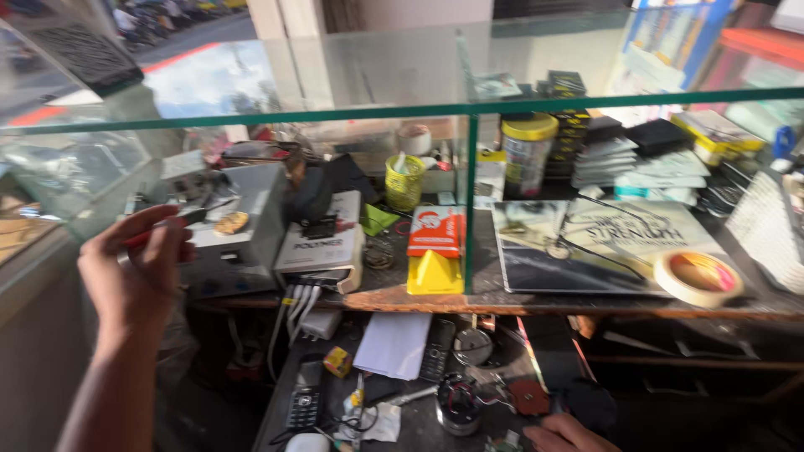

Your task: The person uses a soldering iron to attach wires and components onto a circuit board. They manipulate small wires by hand and periodically touch the soldering station to adjust the tool.

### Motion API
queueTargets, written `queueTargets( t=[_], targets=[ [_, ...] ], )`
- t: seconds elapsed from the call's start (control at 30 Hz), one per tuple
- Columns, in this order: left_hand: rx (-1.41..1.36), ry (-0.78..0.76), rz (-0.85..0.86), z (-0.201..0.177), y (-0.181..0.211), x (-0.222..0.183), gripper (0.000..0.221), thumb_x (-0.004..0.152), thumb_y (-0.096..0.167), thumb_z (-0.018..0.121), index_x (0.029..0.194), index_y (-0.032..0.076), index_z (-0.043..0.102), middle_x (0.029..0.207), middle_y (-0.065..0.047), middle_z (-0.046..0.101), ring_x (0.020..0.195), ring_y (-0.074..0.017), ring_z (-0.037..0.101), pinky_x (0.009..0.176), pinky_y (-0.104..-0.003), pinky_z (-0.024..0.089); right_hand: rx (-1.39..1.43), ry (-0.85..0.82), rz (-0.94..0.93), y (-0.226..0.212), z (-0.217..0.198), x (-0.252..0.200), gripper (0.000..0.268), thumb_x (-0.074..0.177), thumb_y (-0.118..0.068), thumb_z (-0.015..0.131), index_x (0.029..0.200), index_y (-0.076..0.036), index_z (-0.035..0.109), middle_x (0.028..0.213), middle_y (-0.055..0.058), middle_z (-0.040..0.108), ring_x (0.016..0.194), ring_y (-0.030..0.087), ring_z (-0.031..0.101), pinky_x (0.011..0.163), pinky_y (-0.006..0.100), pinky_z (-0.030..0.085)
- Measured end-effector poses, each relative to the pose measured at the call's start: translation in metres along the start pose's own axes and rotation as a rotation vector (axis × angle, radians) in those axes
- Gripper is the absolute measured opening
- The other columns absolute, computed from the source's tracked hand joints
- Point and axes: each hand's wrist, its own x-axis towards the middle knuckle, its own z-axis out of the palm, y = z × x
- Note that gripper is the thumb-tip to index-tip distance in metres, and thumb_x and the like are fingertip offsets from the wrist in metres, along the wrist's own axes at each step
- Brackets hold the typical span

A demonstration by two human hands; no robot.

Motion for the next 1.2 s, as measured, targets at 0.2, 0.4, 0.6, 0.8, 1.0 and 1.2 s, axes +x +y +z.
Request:
queueTargets(
  t=[0.2,0.4,0.6,0.8,1.0,1.2],
  targets=[
    [-0.377,-0.017,-0.233,-0.010,-0.016,-0.099,0.028,0.102,0.012,0.057,0.123,-0.004,0.065,0.095,-0.017,0.071,0.079,-0.0230,0.073,0.075,-0.035,0.062,0.034,0.280,-0.165,-0.073,-0.077,-0.052,0.030,0.078,0.000,0.078,0.107,-0.005,0.079,0.104,0.008,0.071,0.090,0.016,0.077,0.075,0.029,0.066],
    [-0.387,-0.333,-0.328,0.000,-0.108,-0.243,0.032,0.092,0.010,0.072,0.115,-0.012,0.066,0.087,-0.027,0.072,0.075,-0.0306,0.075,0.067,-0.043,0.064,-0.142,0.066,-0.373,-0.109,-0.176,-0.044,0.039,0.064,-0.003,0.081,0.100,-0.019,0.084,0.110,0.003,0.068,0.111,0.027,0.061,0.089,0.041,0.052],
    [-0.954,-0.608,-0.343,0.077,-0.172,-0.318,0.036,0.096,0.013,0.066,0.120,-0.012,0.056,0.098,-0.031,0.074,0.084,-0.0351,0.080,0.077,-0.052,0.066,-0.097,-0.239,-0.537,-0.119,-0.193,0.005,0.023,0.078,-0.017,0.084,0.098,-0.028,0.085,0.095,-0.001,0.060,0.097,0.021,0.056,0.088,0.040,0.043],
    [-1.097,-0.538,-0.673,0.098,-0.162,-0.346,0.042,0.095,0.020,0.069,0.116,-0.014,0.057,0.095,-0.033,0.072,0.082,-0.0361,0.076,0.074,-0.052,0.064,-0.087,-0.341,-0.508,-0.107,-0.181,0.025,0.009,0.076,-0.023,0.085,0.083,-0.027,0.083,0.088,-0.005,0.056,0.095,0.018,0.054,0.088,0.038,0.042],
    [-0.942,-0.572,-0.514,0.109,-0.192,-0.374,0.038,0.095,0.018,0.071,0.110,-0.016,0.063,0.090,-0.032,0.077,0.078,-0.0336,0.078,0.073,-0.048,0.064,-0.020,-0.401,-0.496,-0.104,-0.176,0.025,0.009,0.074,-0.029,0.086,0.083,-0.027,0.084,0.090,-0.005,0.053,0.095,0.017,0.052,0.088,0.037,0.040],
    [-0.856,-0.666,-0.474,0.103,-0.227,-0.398,0.029,0.091,0.004,0.072,0.110,-0.016,0.065,0.099,-0.031,0.076,0.089,-0.0332,0.078,0.086,-0.047,0.061,-0.005,-0.365,-0.466,-0.107,-0.170,0.031,0.009,0.074,-0.028,0.086,0.075,-0.022,0.081,0.088,-0.004,0.054,0.097,0.018,0.052,0.090,0.038,0.040]
  ],
)
